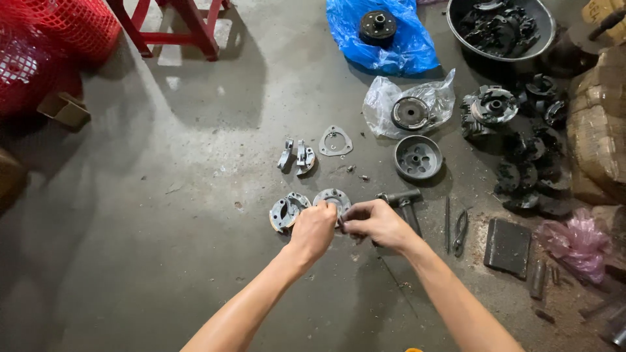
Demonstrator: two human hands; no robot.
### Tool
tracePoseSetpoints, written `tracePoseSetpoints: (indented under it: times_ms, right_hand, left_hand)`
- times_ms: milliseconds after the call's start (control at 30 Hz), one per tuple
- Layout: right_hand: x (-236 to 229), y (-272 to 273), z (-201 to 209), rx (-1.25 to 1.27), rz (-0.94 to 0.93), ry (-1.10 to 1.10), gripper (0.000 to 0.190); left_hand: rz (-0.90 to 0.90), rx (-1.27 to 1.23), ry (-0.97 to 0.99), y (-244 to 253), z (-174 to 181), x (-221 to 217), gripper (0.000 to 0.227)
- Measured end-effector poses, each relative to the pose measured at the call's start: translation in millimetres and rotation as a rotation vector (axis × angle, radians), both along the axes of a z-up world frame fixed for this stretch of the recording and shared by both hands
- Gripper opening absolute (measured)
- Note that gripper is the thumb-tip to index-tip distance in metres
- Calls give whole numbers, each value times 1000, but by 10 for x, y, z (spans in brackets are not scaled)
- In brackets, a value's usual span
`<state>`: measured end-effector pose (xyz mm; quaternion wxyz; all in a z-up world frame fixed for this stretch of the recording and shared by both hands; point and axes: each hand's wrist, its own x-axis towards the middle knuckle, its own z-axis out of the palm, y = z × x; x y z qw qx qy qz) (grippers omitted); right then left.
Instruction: The person assembles mechanical parts on the floor, using a hammer to tap components into place and pliers to adjust small pieces. They handle various metal parts, including a circular hub and brake shoes, arranging them for assembly.
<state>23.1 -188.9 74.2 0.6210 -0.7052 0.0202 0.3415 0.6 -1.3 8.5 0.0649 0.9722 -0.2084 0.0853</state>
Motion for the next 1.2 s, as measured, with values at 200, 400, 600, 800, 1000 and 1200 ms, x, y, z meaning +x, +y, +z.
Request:
tracePoseSetpoints:
  times_ms: [200, 400, 600, 800, 1000, 1200]
  right_hand:
    - [-90, 56, -54, -129, -57, -514, 15]
    - [-144, -53, -408, -262, 11, -534, 11]
    - [-163, -68, 192, 211, -144, -60, 45]
    - [-185, -269, -9, 268, -124, -7, 35]
    - [-236, -467, 155, -29, -116, -348, 28]
    - [-360, -349, 214, -106, -164, -503, 26]
  left_hand:
    - [-9, -336, 123, 32, 220, -17, 8]
    - [29, -692, 306, 81, 560, -17, 14]
    - [7, -823, 313, 116, 707, -32, 5]
    - [-125, -866, 350, 77, 927, -47, 3]
    - [-281, -330, -30, 251, 834, 9, 2]
    - [-428, -78, -137, 114, 163, 34, 51]
